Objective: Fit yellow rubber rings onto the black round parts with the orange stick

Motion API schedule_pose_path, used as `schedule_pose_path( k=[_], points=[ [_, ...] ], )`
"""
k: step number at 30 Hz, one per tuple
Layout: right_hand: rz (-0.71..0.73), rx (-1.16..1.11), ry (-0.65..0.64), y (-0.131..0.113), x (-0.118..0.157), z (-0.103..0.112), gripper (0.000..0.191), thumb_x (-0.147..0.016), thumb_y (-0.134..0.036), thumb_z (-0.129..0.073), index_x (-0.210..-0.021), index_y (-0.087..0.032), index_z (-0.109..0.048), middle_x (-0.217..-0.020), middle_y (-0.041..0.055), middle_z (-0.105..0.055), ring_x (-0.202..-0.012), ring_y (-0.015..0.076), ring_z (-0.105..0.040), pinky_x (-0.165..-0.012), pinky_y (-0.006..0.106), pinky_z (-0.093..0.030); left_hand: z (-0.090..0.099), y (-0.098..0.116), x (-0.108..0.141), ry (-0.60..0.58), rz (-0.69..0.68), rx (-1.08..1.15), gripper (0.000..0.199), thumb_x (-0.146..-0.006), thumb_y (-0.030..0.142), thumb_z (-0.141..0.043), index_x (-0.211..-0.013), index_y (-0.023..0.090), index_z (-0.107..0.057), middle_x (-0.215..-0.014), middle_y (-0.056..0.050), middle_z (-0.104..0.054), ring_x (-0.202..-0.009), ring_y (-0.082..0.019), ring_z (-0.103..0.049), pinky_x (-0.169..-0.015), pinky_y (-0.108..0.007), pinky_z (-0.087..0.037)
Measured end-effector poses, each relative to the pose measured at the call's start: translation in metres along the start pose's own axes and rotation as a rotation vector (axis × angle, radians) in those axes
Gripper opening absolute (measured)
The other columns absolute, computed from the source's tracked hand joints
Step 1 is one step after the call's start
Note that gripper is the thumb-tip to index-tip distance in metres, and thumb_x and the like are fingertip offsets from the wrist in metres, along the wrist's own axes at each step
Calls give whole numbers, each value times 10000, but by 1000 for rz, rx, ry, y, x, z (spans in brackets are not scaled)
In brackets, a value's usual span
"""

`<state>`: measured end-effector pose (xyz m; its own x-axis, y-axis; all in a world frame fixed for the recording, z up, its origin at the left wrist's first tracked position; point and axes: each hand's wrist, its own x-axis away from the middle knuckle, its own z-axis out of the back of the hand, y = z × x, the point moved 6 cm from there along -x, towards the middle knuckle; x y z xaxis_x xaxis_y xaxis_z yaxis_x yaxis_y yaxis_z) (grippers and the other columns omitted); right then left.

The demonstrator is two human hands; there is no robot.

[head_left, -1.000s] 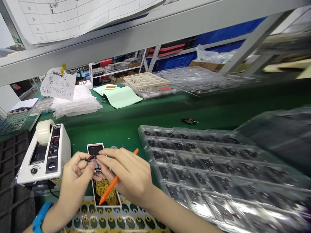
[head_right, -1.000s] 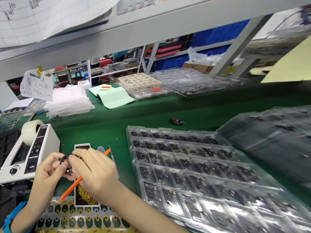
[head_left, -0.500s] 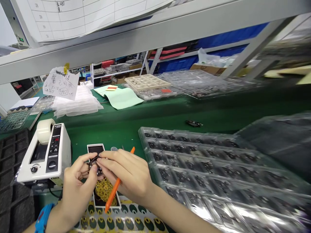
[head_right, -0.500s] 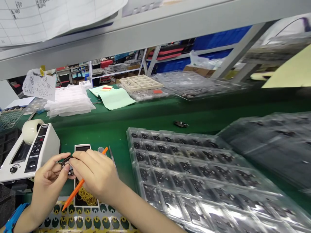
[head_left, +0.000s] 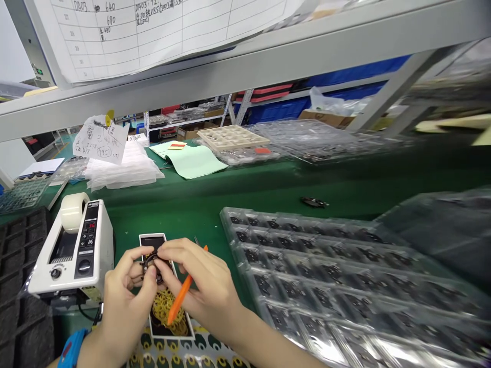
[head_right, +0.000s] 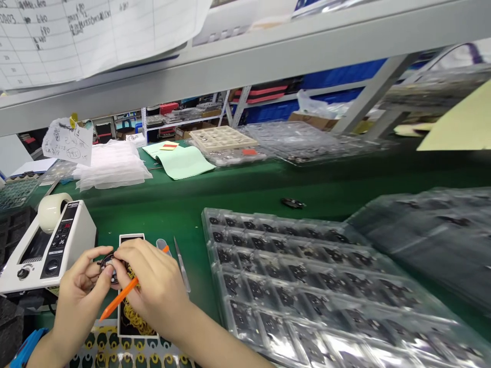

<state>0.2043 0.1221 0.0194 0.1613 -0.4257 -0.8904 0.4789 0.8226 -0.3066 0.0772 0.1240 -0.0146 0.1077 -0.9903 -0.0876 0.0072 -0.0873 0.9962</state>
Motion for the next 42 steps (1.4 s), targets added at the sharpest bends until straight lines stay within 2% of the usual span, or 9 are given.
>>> schedule_pose_path(
  k=[4,7,10,12,14,20,28,35,42],
  points=[
    [-97,5,-20,5,-5,10,128,-907,-175,-534,-1034,-180,-522,-832,53,-631,-599,132,-549,-512,248,-443,4,-5,-13,-60,78,107,237,-736,299,-739,-861,162,-591,-613,11,-656,-556,-97,-604,-568,-156,-509],
    [-206,-5,3,15,-11,24,64,-931,-166,-485,-964,-188,-535,-754,10,-573,-504,98,-431,-472,237,-369,7,-5,-22,-104,100,143,264,-700,311,-767,-778,156,-568,-561,22,-614,-491,-98,-576,-488,-158,-475],
    [-334,-185,-211,27,-14,16,145,-941,-170,-465,-830,-195,-555,-682,-18,-529,-508,94,-427,-477,228,-351,5,-3,-25,-191,143,155,249,-674,294,-775,-735,152,-579,-577,26,-585,-492,-106,-566,-489,-194,-496],
    [-387,-343,-410,29,-12,3,153,-936,-189,-472,-821,-196,-574,-672,-24,-515,-515,93,-422,-485,224,-350,3,0,-25,-237,136,158,216,-660,259,-775,-723,148,-600,-611,23,-582,-509,-99,-559,-527,-213,-520],
    [-391,-438,-514,27,-8,-5,131,-932,-198,-481,-852,-198,-583,-685,-27,-507,-513,87,-396,-486,220,-334,1,1,-23,-285,123,153,186,-659,231,-764,-724,146,-612,-638,16,-585,-519,-102,-566,-555,-232,-533],
    [-324,-453,-486,22,-1,-7,163,-972,-275,-465,-868,-197,-564,-725,4,-522,-588,110,-443,-535,234,-358,1,10,-19,-281,17,58,98,-663,185,-678,-713,154,-600,-635,23,-530,-481,-98,-524,-408,-173,-383],
    [-245,-414,-462,12,-1,-9,181,-980,-197,-399,-809,-210,-457,-729,5,-505,-639,125,-456,-571,241,-360,4,22,-18,-193,-153,-106,28,-638,179,-586,-648,166,-564,-613,19,-507,-535,-105,-437,-515,-223,-426],
    [-456,-394,-668,17,6,-20,292,-999,-306,-282,-725,-221,-338,-657,-28,-394,-574,129,-355,-554,255,-294,4,18,-20,-158,-119,-79,56,-640,185,-620,-642,153,-574,-612,16,-506,-565,-102,-434,-528,-205,-375],
    [-513,-443,-789,23,2,-17,259,-973,-310,-312,-733,-217,-348,-686,-21,-411,-617,138,-363,-583,260,-280,3,9,-23,-266,2,74,208,-745,286,-729,-692,117,-620,-649,16,-472,-572,-80,-378,-495,-182,-329]
  ],
)
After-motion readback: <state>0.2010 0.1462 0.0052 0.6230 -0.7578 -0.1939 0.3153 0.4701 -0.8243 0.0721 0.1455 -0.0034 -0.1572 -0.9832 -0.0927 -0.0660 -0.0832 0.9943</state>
